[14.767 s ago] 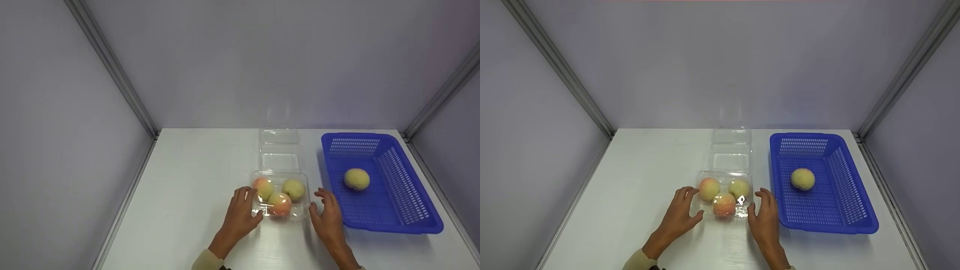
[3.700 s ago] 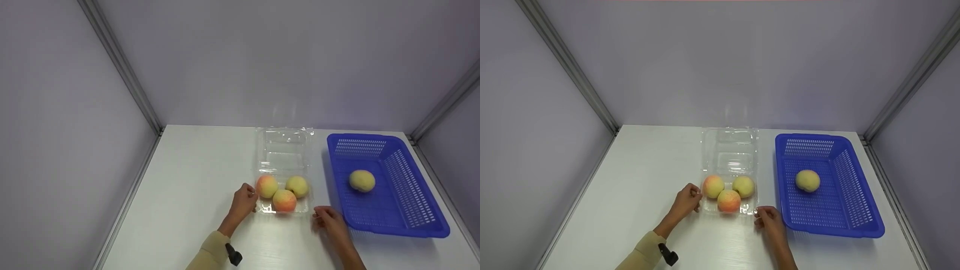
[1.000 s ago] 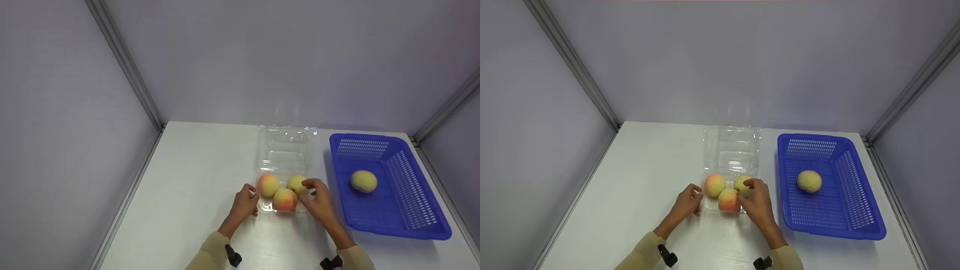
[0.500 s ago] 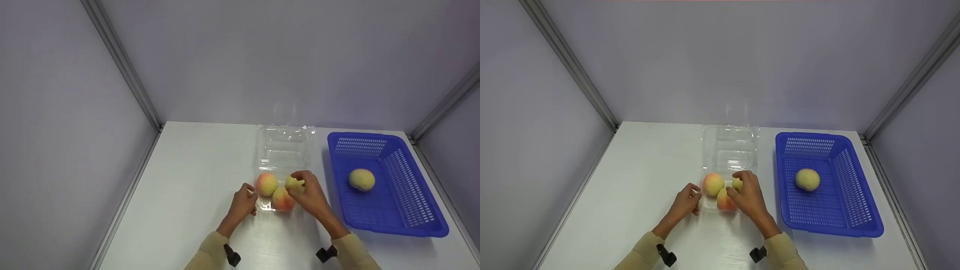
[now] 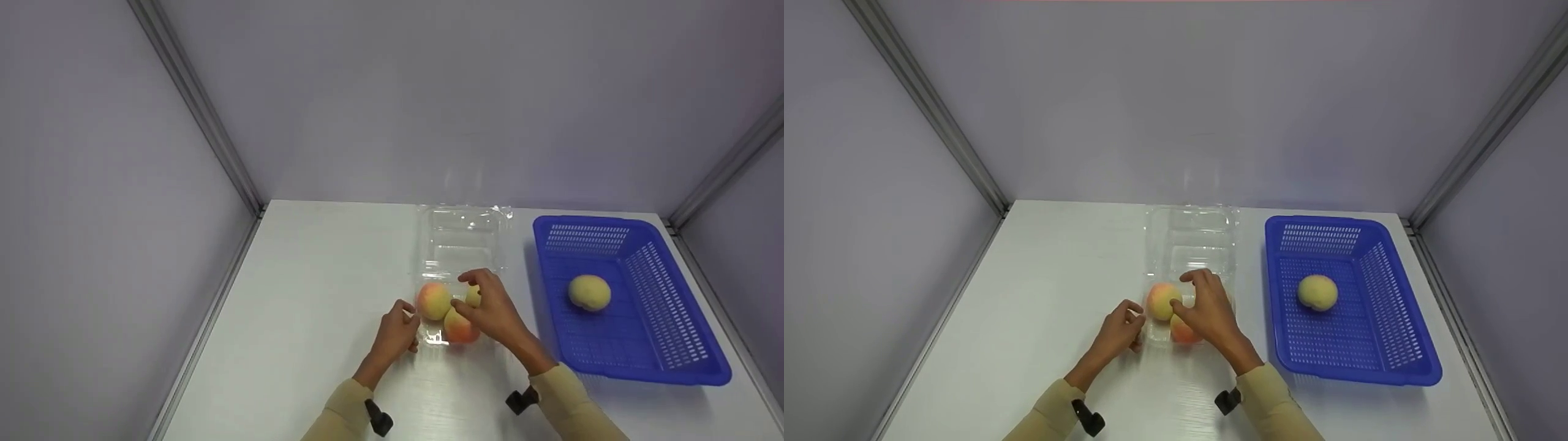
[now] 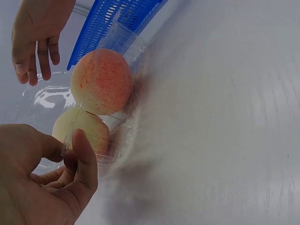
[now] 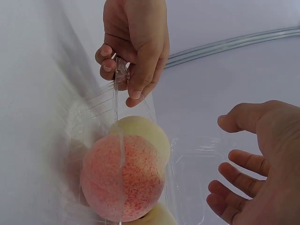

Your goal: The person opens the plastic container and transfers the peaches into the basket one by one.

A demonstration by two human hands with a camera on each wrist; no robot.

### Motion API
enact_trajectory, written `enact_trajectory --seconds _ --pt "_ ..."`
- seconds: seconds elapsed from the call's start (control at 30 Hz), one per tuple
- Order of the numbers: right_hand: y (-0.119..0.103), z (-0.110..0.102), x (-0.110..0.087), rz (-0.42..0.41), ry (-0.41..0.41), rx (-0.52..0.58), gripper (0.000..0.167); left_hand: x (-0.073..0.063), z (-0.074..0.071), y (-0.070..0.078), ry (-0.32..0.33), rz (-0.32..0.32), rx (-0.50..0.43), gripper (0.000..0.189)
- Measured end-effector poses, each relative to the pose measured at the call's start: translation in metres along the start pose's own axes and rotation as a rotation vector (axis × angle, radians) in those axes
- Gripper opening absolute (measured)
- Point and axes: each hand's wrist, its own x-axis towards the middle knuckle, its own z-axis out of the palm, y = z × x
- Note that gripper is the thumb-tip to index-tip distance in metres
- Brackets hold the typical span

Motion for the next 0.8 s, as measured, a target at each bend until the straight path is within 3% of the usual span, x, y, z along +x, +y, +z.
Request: enact_trajectory --seconds 0.33,0.8 --pt "-0.011 0.006 0.014 -0.074 -0.073 -0.128 0.049 0.0 0.0 0.002 0.005 -0.009 0.009 0.018" --pt "-0.017 0.012 0.026 -0.16 -0.198 -0.194 0.056 0.0 -0.002 0.002 -0.008 0.01 0.007 0.019"
